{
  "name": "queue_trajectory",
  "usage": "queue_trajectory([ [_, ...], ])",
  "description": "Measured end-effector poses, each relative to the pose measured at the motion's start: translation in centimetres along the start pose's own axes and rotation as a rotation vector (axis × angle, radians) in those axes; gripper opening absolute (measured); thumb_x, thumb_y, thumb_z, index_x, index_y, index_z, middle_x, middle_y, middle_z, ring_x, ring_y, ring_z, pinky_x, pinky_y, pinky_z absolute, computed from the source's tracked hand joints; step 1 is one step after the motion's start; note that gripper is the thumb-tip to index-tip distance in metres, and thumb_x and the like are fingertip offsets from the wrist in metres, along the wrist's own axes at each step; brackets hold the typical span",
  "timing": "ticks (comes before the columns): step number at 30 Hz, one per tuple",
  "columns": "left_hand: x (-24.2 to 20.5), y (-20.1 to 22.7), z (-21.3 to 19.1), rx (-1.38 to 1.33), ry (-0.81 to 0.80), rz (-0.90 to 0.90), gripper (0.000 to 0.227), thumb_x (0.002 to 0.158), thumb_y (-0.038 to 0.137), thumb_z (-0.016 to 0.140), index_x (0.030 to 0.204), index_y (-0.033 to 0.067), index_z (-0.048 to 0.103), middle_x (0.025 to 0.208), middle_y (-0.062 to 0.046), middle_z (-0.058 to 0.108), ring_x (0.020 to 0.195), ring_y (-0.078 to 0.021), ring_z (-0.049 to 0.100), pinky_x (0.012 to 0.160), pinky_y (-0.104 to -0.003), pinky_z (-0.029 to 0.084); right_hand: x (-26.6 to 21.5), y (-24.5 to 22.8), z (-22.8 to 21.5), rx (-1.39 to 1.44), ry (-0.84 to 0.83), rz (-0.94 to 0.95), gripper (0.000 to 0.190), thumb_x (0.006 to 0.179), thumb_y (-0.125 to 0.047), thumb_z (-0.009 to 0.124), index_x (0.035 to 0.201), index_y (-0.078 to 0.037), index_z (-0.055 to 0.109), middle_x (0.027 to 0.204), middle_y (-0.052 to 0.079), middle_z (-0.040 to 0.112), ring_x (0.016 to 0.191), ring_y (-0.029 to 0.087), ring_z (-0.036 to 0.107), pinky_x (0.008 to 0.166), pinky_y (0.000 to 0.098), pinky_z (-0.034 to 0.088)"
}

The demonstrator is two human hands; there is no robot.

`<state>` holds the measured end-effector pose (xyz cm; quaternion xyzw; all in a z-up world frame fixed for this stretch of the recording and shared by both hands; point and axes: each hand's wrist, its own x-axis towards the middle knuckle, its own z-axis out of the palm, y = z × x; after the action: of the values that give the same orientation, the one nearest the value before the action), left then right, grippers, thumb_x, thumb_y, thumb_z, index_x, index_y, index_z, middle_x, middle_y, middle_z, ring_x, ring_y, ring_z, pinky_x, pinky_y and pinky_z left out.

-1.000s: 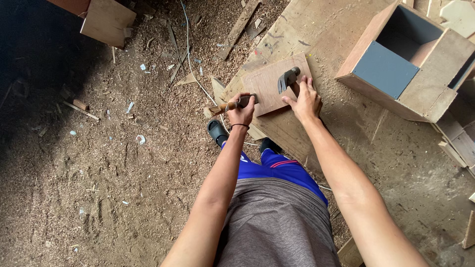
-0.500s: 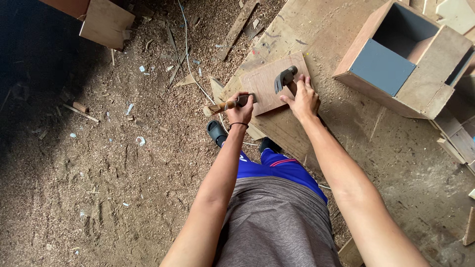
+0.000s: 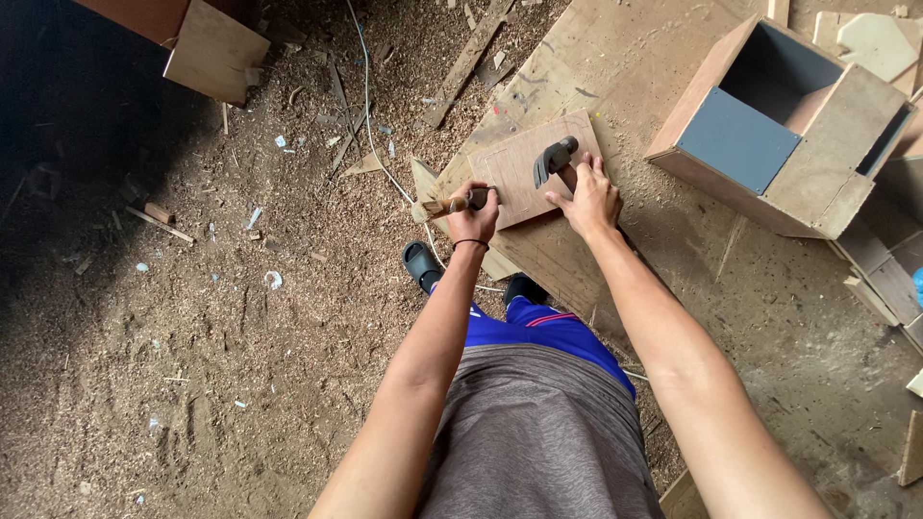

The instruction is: The person uses a chisel and hammer to carve a rectangular wooden block on a workbench. They repeatedly position the chisel and strike it with the hammer to remove wood shavings, occasionally adjusting the block's position.

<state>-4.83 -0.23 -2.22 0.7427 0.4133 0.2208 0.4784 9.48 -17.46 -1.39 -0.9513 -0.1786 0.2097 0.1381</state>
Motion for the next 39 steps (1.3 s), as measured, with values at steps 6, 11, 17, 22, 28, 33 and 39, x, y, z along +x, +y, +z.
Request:
queue_trajectory([
  [6, 0.1, 0.1, 0.9, 0.04, 0.045, 0.01, 0.02, 0.079, 0.022, 0.075, 0.093, 0.0081, 0.073, 0.082, -0.012, 0.073, 0.075, -0.0237, 0.072, 0.069, -0.036, 0.057, 1.3, -0.5, -2.6, 0.17, 0.011, -0.155, 0.063, 0.092, -0.064, 0.076, 0.099, -0.003, 0.063, 0.096, 0.015, 0.07, 0.083, 0.024, 0.07, 0.068, 0.0412, 0.06],
  [11, -0.3, 0.3, 1.0, 0.077, 0.067, 0.071, 0.019, 0.079, 0.021, 0.075, 0.092, 0.0073, 0.07, 0.083, -0.014, 0.072, 0.076, -0.0282, 0.071, 0.068, -0.039, 0.057, -1.3, -5.1, -10.1, 0.384, -0.036, -0.35, 0.039, 0.111, -0.044, 0.049, 0.097, -0.009, 0.059, 0.077, 0.002, 0.056, 0.056, 0.015, 0.054, 0.047, 0.0318, 0.048],
  [17, -0.2, 0.2, 1.4, 0.08, 0.022, 0.036, 0.018, 0.081, 0.02, 0.073, 0.094, 0.0075, 0.069, 0.083, -0.016, 0.071, 0.077, -0.0317, 0.071, 0.068, -0.041, 0.056, -8.2, -11.7, -20.6, 0.606, -0.052, -0.813, 0.039, 0.113, -0.038, 0.037, 0.113, -0.003, 0.053, 0.076, 0.0, 0.056, 0.058, 0.011, 0.059, 0.048, 0.0292, 0.053],
  [22, 0.2, -0.2, 1.3, 0.063, 0.025, 0.044, 0.018, 0.079, 0.02, 0.072, 0.092, 0.0089, 0.069, 0.082, -0.015, 0.072, 0.077, -0.0316, 0.072, 0.071, -0.041, 0.058, -11.0, -14.8, -23.4, 0.268, -0.13, -0.739, 0.035, 0.11, -0.035, 0.047, 0.114, -0.003, 0.06, 0.075, 0.013, 0.061, 0.056, 0.023, 0.059, 0.049, 0.039, 0.052],
  [28, 0.6, -1.1, 0.6, -0.026, 0.009, -0.045, 0.022, 0.076, 0.024, 0.078, 0.092, 0.0105, 0.074, 0.079, -0.012, 0.074, 0.077, -0.0255, 0.074, 0.075, -0.037, 0.059, -10.9, -14.9, -21.9, 0.326, 0.083, -0.931, 0.034, 0.113, -0.031, 0.052, 0.129, -0.001, 0.06, 0.1, 0.018, 0.07, 0.091, 0.032, 0.069, 0.089, 0.0507, 0.053],
  [33, 0.6, -1.4, 0.5, -0.027, -0.026, -0.059, 0.022, 0.077, 0.024, 0.079, 0.093, 0.0093, 0.074, 0.08, -0.01, 0.073, 0.077, -0.0218, 0.072, 0.075, -0.036, 0.058, -10.3, -14.0, -21.0, 0.391, -0.035, -0.705, 0.036, 0.109, -0.031, 0.053, 0.131, -0.003, 0.061, 0.073, 0.009, 0.066, 0.069, 0.023, 0.066, 0.09, 0.0476, 0.051],
  [39, 0.4, -1.0, 0.4, -0.068, -0.032, -0.044, 0.022, 0.078, 0.022, 0.077, 0.094, 0.008, 0.073, 0.079, -0.009, 0.073, 0.075, -0.0213, 0.072, 0.073, -0.035, 0.059, -10.2, -12.9, -20.9, 0.407, -0.027, -0.658, 0.033, 0.112, -0.032, 0.054, 0.124, -0.003, 0.064, 0.066, 0.006, 0.06, 0.066, 0.022, 0.061, 0.081, 0.0452, 0.051],
])
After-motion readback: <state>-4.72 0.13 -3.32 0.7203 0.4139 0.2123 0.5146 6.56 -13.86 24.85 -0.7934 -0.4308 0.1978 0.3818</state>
